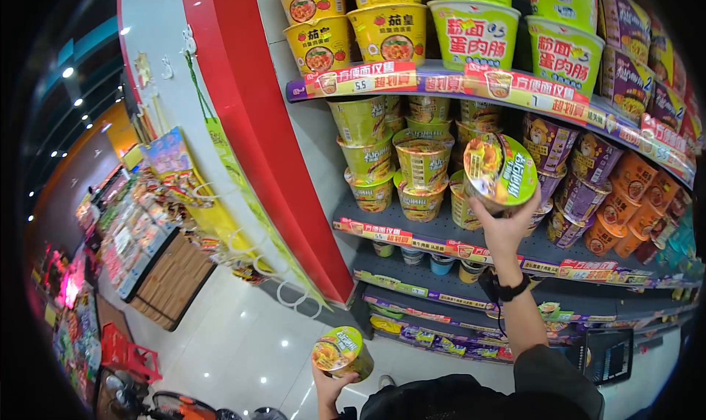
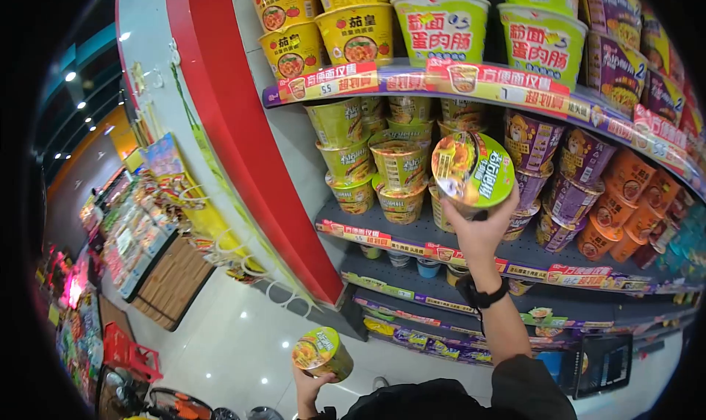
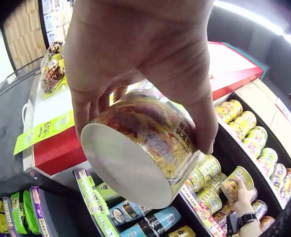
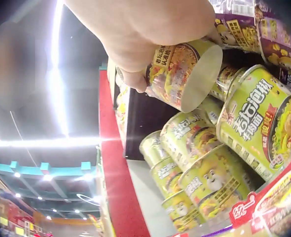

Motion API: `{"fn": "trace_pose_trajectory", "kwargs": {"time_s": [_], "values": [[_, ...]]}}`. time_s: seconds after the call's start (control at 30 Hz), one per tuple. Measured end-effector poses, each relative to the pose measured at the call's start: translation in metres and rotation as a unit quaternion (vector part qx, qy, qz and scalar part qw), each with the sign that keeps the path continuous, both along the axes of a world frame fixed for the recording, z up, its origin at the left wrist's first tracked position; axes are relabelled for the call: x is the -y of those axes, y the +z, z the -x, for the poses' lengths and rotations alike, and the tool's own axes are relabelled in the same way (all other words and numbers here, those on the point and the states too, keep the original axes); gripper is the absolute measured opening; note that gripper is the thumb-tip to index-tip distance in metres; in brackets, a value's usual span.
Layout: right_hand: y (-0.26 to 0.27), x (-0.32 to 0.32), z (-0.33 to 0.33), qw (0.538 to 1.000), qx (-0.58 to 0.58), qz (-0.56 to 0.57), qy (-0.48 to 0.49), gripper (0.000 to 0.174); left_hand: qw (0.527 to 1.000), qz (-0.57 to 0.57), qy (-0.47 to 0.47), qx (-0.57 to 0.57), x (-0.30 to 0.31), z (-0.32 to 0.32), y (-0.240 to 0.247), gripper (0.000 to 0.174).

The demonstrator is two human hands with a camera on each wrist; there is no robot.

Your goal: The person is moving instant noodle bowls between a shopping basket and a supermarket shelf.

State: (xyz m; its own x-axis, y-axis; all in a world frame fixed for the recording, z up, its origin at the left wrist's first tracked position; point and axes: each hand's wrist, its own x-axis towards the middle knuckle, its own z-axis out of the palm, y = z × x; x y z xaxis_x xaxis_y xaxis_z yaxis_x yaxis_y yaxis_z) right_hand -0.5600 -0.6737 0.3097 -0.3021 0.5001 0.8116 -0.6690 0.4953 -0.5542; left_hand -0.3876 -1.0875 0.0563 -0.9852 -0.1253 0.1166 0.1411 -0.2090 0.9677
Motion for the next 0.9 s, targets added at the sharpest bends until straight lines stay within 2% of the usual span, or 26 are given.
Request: {"fn": "trace_pose_trajectory", "kwargs": {"time_s": [0.03,0.13,0.23,0.27,0.33,0.37,0.4,0.53,0.6,0.63,0.67,0.7,0.73,0.77,0.8,0.83,0.87,0.9], "values": [[0.003,0.004,0.014,1.000,-0.011,0.006,-0.016,0.109,1.000,-0.008,-0.011,-0.005,0.012,0.014,0.001,0.117],[0.011,0.021,0.033,0.990,0.069,-0.020,-0.120,0.102,0.999,-0.003,-0.031,-0.010,0.042,0.052,-0.010,0.119],[-0.008,0.020,0.058,0.984,0.083,-0.012,-0.158,0.101,0.997,-0.034,-0.066,0.005,0.057,0.070,0.001,0.118],[-0.007,0.023,0.059,0.983,0.086,-0.011,-0.165,0.101,0.997,-0.008,-0.078,-0.012,0.067,0.077,0.004,0.118],[-0.002,0.026,0.060,0.952,0.151,-0.043,-0.261,0.101,0.995,0.019,-0.098,-0.028,0.076,0.086,0.000,0.118],[-0.001,0.024,0.063,0.941,0.170,-0.055,-0.289,0.104,0.996,-0.014,-0.088,-0.019,0.074,0.090,-0.007,0.117],[0.000,0.022,0.066,0.938,0.174,-0.051,-0.297,0.104,0.996,-0.045,-0.081,-0.010,0.073,0.095,-0.012,0.117],[-0.006,0.026,0.050,0.925,0.202,-0.092,-0.309,0.103,0.991,-0.036,-0.128,0.001,0.049,0.112,-0.018,0.115],[-0.014,0.032,0.028,0.927,0.184,-0.147,-0.292,0.101,0.980,-0.026,-0.195,0.008,0.027,0.123,-0.009,0.114],[-0.016,0.027,0.022,0.930,0.179,-0.128,-0.296,0.091,0.970,-0.016,-0.240,0.024,0.028,0.136,-0.019,0.113],[-0.015,0.041,0.002,0.933,0.155,-0.166,-0.280,0.071,0.966,-0.011,-0.256,0.025,0.015,0.145,-0.012,0.113],[-0.043,0.050,-0.023,0.933,0.153,-0.257,-0.202,0.052,0.958,-0.020,-0.287,0.005,-0.005,0.145,-0.002,0.113],[-0.048,0.052,-0.033,0.936,0.155,-0.226,-0.222,0.043,0.948,-0.030,-0.318,-0.014,-0.021,0.144,0.001,0.112],[-0.071,0.052,-0.050,0.939,0.205,-0.238,-0.142,0.044,0.940,0.016,-0.341,-0.026,-0.034,0.152,-0.017,0.113],[-0.119,0.051,-0.070,0.898,0.365,-0.234,0.068,0.048,0.930,0.019,-0.366,-0.021,-0.052,0.156,-0.023,0.113],[-0.130,0.039,-0.085,0.893,0.389,-0.222,0.046,0.057,0.914,0.040,-0.402,-0.037,-0.072,0.158,-0.026,0.114],[-0.163,0.029,-0.102,0.855,0.460,-0.203,0.124,0.069,0.896,0.061,-0.437,-0.055,-0.094,0.160,-0.030,0.115],[-0.208,0.020,-0.118,0.783,0.552,-0.160,0.240,0.080,0.877,0.111,-0.461,-0.072,-0.116,0.171,-0.041,0.119]]}}
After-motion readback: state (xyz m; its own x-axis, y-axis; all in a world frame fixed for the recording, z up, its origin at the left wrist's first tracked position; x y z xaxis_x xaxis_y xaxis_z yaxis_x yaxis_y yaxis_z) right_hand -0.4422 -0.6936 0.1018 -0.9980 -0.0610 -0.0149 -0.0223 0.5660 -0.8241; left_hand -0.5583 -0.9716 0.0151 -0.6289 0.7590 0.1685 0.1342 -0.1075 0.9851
